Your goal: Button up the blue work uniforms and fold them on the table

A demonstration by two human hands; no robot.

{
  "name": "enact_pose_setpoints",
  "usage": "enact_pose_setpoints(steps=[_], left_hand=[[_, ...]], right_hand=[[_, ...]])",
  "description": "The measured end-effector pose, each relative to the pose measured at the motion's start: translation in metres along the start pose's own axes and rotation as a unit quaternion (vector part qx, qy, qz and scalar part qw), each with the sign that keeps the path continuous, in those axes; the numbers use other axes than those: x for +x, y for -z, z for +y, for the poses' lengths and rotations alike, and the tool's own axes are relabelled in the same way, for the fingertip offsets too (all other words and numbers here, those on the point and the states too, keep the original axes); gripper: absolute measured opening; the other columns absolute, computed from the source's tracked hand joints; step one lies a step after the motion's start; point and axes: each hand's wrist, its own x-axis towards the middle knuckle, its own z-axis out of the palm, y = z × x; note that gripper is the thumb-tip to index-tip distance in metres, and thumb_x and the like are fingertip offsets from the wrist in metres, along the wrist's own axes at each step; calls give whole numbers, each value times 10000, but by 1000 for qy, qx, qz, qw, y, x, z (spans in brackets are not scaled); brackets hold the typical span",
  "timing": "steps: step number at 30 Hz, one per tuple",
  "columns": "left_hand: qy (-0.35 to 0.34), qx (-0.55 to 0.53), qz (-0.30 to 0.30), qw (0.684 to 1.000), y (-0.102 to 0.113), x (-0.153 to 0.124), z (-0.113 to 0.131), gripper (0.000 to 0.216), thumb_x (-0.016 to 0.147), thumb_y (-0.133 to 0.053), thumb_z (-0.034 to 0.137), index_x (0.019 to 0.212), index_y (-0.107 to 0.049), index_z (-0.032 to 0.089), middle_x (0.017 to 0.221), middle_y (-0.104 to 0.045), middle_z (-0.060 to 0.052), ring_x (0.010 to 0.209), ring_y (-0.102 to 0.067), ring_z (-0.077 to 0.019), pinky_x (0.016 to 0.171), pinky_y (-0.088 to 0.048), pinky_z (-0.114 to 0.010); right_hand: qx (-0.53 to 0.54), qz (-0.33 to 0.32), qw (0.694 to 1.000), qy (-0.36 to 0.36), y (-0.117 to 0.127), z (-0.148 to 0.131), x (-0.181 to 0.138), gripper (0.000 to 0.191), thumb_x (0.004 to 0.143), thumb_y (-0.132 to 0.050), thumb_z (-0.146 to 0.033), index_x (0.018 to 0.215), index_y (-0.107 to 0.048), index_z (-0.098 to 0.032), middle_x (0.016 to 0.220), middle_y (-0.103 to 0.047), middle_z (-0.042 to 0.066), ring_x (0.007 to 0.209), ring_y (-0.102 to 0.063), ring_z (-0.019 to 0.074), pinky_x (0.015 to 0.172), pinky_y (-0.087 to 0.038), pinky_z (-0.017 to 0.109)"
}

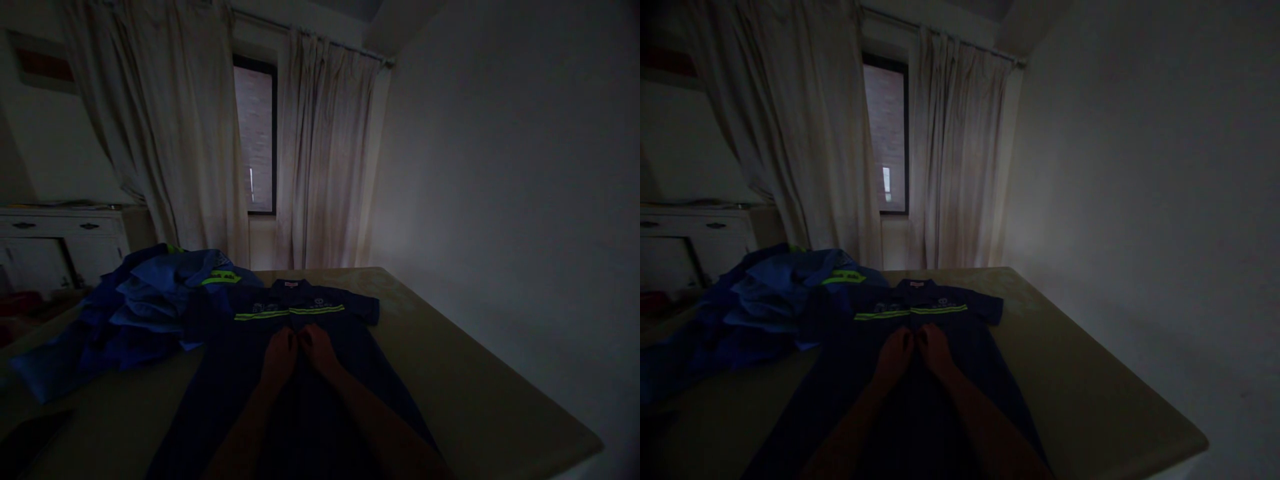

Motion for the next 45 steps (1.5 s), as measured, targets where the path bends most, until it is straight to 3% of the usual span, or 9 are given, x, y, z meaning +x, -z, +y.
enact_pose_setpoints(steps=[8,14,18,25,34,39,45], left_hand=[[42,-12,-20,999,3,3,-5,180,993,-502,306,971,-651,208,1006,-738,-55,960,-685,-209,842,-457,-307],[58,-36,-23,997,2,4,-8,88,960,-554,244,960,-631,202,961,-746,-42,907,-703,-186,781,-452,-269],[80,-56,-16,995,2,3,-7,126,940,-572,210,1066,-575,210,991,-743,-30,887,-711,-162,746,-450,-241],[84,-34,-6,996,5,0,-1,208,966,-551,257,1171,-555,217,1071,-743,-42,1015,-692,-197,855,-441,-288],[61,26,-61,996,12,1,3,174,976,-515,266,1090,-646,256,1136,-740,-17,1082,-660,-208,866,-410,-315],[12,102,-46,994,13,-3,9,201,991,-497,261,1121,-650,245,1121,-738,-37,1097,-644,-238,912,-388,-377],[-63,183,-12,981,17,-9,16,199,993,-466,206,1061,-653,218,1074,-719,-72,1065,-623,-269,901,-394,-402]], right_hand=[[11,-1,1000,7,2,-2,-1,80,931,-601,-165,972,-669,-171,984,-692,65,924,-636,197,839,-437,283],[33,-11,999,-3,1,-1,-1,73,927,-604,-186,961,-669,-190,949,-710,38,874,-644,178,790,-438,263],[39,-2,999,1,-3,5,1,62,917,-616,-181,936,-674,-194,962,-704,42,899,-647,183,800,-446,266],[27,18,999,16,-3,5,1,90,936,-595,-176,936,-683,-195,971,-700,53,927,-653,194,852,-446,283],[49,24,998,-21,2,-4,1,113,911,-587,-166,910,-694,-200,970,-727,48,942,-655,188,870,-449,277],[127,3,985,-121,1,-2,10,117,842,-611,-153,876,-711,-203,960,-747,33,915,-667,181,827,-472,266],[153,-14,975,-160,0,1,16,112,820,-638,-215,838,-744,-183,899,-763,44,891,-697,203,753,-493,266]])
